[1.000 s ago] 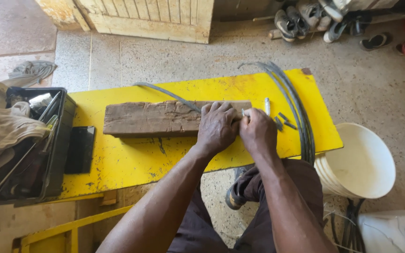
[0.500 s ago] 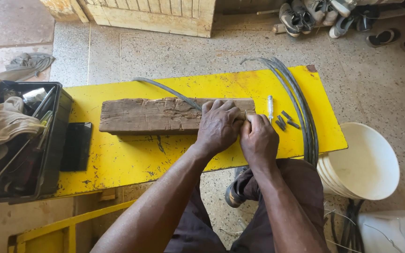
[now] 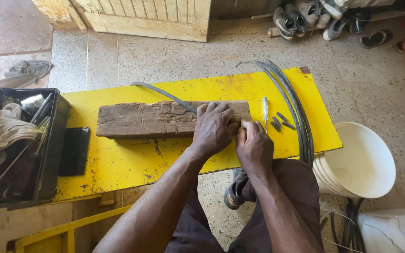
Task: The person uses a knife to cut a black cable into small pieces on a wooden block placed on a yellow workbench. They repeatedly position the cable, slice it, and place the cut pieces on the table.
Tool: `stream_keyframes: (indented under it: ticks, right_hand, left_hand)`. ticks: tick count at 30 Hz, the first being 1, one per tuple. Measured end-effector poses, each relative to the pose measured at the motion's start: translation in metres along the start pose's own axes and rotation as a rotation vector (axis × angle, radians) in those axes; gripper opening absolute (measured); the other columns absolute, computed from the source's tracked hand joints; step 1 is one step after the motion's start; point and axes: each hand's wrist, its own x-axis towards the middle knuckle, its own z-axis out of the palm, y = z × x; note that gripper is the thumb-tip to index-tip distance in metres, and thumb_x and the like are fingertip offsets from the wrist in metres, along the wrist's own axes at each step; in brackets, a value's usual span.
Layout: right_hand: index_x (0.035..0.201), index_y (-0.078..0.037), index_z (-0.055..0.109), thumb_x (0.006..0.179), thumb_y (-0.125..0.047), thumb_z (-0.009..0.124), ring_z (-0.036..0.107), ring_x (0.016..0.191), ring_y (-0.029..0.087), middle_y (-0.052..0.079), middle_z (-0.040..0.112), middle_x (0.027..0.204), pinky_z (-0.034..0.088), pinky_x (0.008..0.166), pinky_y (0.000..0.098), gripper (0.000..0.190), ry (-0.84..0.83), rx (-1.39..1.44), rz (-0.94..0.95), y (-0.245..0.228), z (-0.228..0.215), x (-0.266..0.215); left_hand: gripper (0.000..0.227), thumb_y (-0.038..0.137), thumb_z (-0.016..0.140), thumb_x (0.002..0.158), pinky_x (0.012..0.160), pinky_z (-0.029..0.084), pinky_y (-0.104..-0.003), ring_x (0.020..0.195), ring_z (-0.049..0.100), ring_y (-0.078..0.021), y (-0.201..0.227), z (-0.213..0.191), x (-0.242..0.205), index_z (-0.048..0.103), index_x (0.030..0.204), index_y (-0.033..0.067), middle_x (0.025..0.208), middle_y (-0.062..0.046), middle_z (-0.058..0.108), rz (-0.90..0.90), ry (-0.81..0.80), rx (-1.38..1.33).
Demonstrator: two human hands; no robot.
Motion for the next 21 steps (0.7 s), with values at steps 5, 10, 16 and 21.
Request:
stream_keyframes:
  ticks: [5, 10, 16, 21]
  right_hand:
    - [0.106, -0.013, 0.072, 0.103, -0.016, 0.063, 0.076, 0.094, 0.036, 0.01, 0.072, 0.098, 0.062, 0.077, 0.0477, 0.01, 0.014, -0.041, -0.042, 0.007, 0.009, 0.014]
    - [0.102, -0.015, 0.071, 0.1, -0.018, 0.06, 0.076, 0.093, 0.035, 0.009, 0.071, 0.094, 0.062, 0.077, 0.0494, 0.011, -0.077, -0.097, -0.018, 0.006, 0.005, 0.033]
    - [0.107, -0.013, 0.071, 0.1, -0.017, 0.059, 0.076, 0.097, 0.04, 0.014, 0.074, 0.101, 0.061, 0.08, 0.0538, 0.014, -0.047, 0.037, 0.057, -0.006, 0.001, 0.01]
    - [0.104, -0.014, 0.07, 0.103, -0.016, 0.06, 0.075, 0.095, 0.039, 0.014, 0.071, 0.097, 0.062, 0.077, 0.0512, 0.011, 0.0, -0.022, 0.054, -0.013, 0.0, 0.003]
  left_hand:
    - [0.016, 0.038, 0.075, 0.085, 0.104, 0.036, -0.043, 0.099, 0.059, -0.0225, -0.001, 0.002, 0.0, 0.068, 0.086, 0.0231, 0.091, -0.001, 0.062, 0.01, -0.014, 0.039]
    - [0.015, 0.039, 0.071, 0.086, 0.104, 0.036, -0.042, 0.101, 0.059, -0.021, -0.003, 0.007, 0.001, 0.067, 0.085, 0.0245, 0.091, 0.0, 0.063, 0.013, -0.024, 0.081]
    - [0.018, 0.041, 0.074, 0.085, 0.103, 0.037, -0.042, 0.099, 0.06, -0.0215, -0.003, 0.003, 0.001, 0.069, 0.085, 0.0244, 0.091, 0.0, 0.063, 0.002, -0.01, 0.098]
    - [0.017, 0.038, 0.075, 0.085, 0.103, 0.036, -0.043, 0.099, 0.06, -0.0234, 0.001, -0.002, 0.0, 0.069, 0.086, 0.022, 0.091, -0.001, 0.062, 0.01, -0.021, 0.05]
